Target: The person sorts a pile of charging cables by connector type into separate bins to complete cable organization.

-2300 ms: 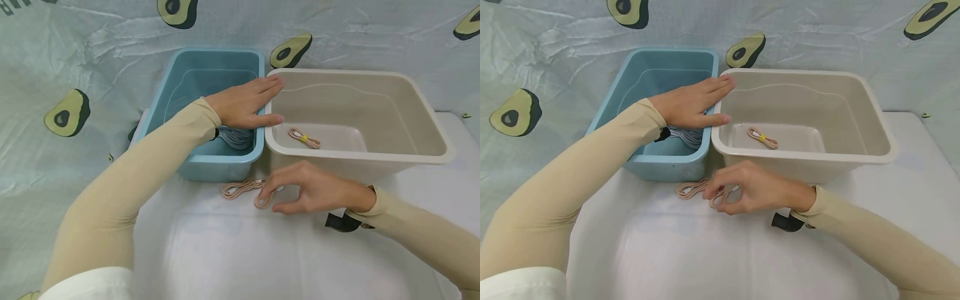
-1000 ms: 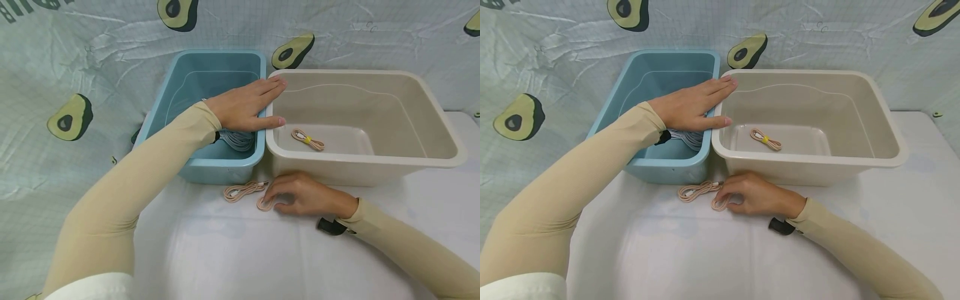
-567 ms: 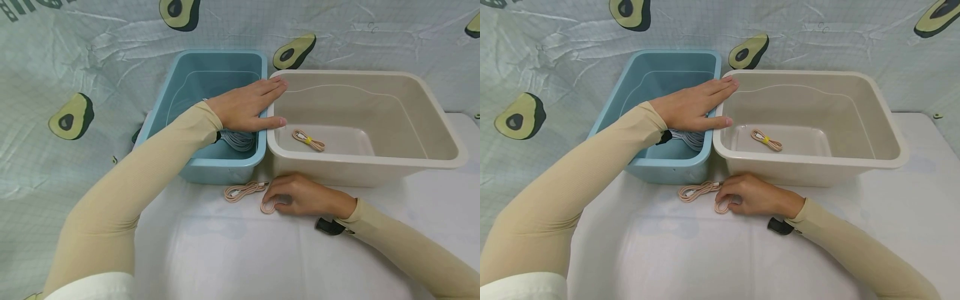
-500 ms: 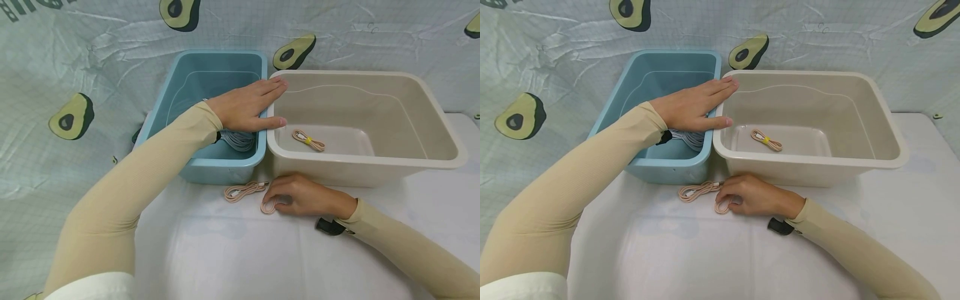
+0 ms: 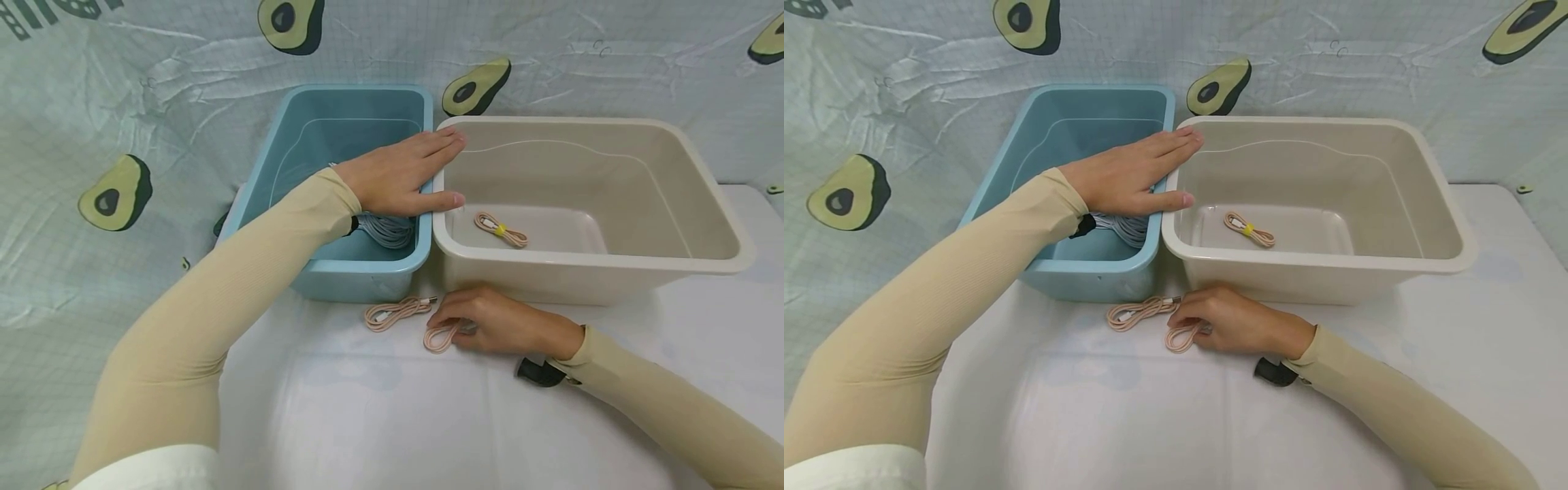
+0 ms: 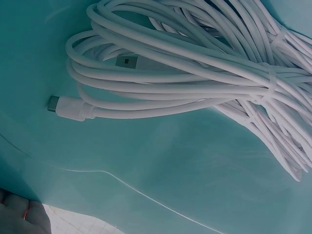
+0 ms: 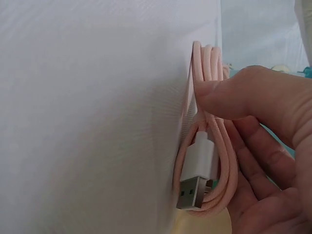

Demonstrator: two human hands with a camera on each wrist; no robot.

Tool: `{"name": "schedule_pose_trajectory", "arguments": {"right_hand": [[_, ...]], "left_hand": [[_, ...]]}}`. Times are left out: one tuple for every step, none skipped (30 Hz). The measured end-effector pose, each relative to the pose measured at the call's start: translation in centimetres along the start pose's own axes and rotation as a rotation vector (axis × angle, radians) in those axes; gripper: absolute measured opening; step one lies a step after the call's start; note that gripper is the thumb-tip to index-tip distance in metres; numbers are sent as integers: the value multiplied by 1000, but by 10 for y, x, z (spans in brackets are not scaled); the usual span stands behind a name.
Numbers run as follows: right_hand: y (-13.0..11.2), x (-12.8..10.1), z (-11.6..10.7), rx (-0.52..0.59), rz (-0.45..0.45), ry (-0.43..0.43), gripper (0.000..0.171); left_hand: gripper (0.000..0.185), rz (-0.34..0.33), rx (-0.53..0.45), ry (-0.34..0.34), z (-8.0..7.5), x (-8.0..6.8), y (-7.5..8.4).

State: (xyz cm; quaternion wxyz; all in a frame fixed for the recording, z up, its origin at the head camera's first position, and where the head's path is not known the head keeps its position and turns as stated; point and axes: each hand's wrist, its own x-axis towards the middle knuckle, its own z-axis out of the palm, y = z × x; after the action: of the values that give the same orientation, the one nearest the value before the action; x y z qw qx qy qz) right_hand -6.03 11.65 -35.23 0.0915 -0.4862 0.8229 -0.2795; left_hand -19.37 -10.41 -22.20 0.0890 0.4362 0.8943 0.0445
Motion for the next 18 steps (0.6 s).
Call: {"name": "schedule_pose_trajectory", "arguments": {"right_hand": [[1, -1, 0, 0, 8, 1, 36], [1, -1, 0, -3, 17, 1, 36], [1, -1, 1, -3, 26, 2, 36], [1, -2, 1, -6, 35, 2, 36], [1, -2, 1, -9, 45, 1, 36], [1, -3, 1, -11, 53, -1, 35], [1, -3, 2, -12, 63, -3, 35], [1, -3, 2, -10, 71, -5, 35], [1, -3, 2, -5, 79, -7, 35], [1, -4, 3, 2, 87, -10, 35], [1, -4, 3, 14, 96, -15, 35], [1, -5, 3, 34, 105, -19, 35], [1, -5, 4, 53, 113, -23, 36], [1, -5, 4, 75, 119, -27, 36], [1, -6, 5, 96, 127, -32, 36], [1, -6, 5, 116, 135, -36, 37], [1, -7, 5, 132, 144, -40, 37], [1, -7, 5, 146, 151, -41, 37]], "left_hand": [[90, 1, 0, 0, 0, 0, 0], [90, 1, 2, 0, 0, 1, 0], [90, 1, 2, 0, 0, 1, 0], [90, 1, 3, 0, 0, 1, 0], [90, -1, 4, -1, 0, 1, 0], [90, -3, 6, -1, 0, 1, 0], [90, -5, 6, -1, 0, 1, 0], [90, -4, 5, -1, -1, 1, 0], [90, -5, 5, -1, -1, 1, 0], [90, -6, 5, -2, -1, 1, 0], [90, -8, 6, -3, -1, 1, 0], [90, -8, 6, -4, -1, 0, 0], [90, -8, 5, -4, -1, 0, 0], [90, -8, 5, -4, -1, 0, 0], [90, -9, 6, -4, 0, 0, 0], [91, -10, 5, -4, 0, 0, 0], [91, -10, 5, -4, 0, 0, -1], [91, -9, 6, -3, 0, 0, -1]]}}
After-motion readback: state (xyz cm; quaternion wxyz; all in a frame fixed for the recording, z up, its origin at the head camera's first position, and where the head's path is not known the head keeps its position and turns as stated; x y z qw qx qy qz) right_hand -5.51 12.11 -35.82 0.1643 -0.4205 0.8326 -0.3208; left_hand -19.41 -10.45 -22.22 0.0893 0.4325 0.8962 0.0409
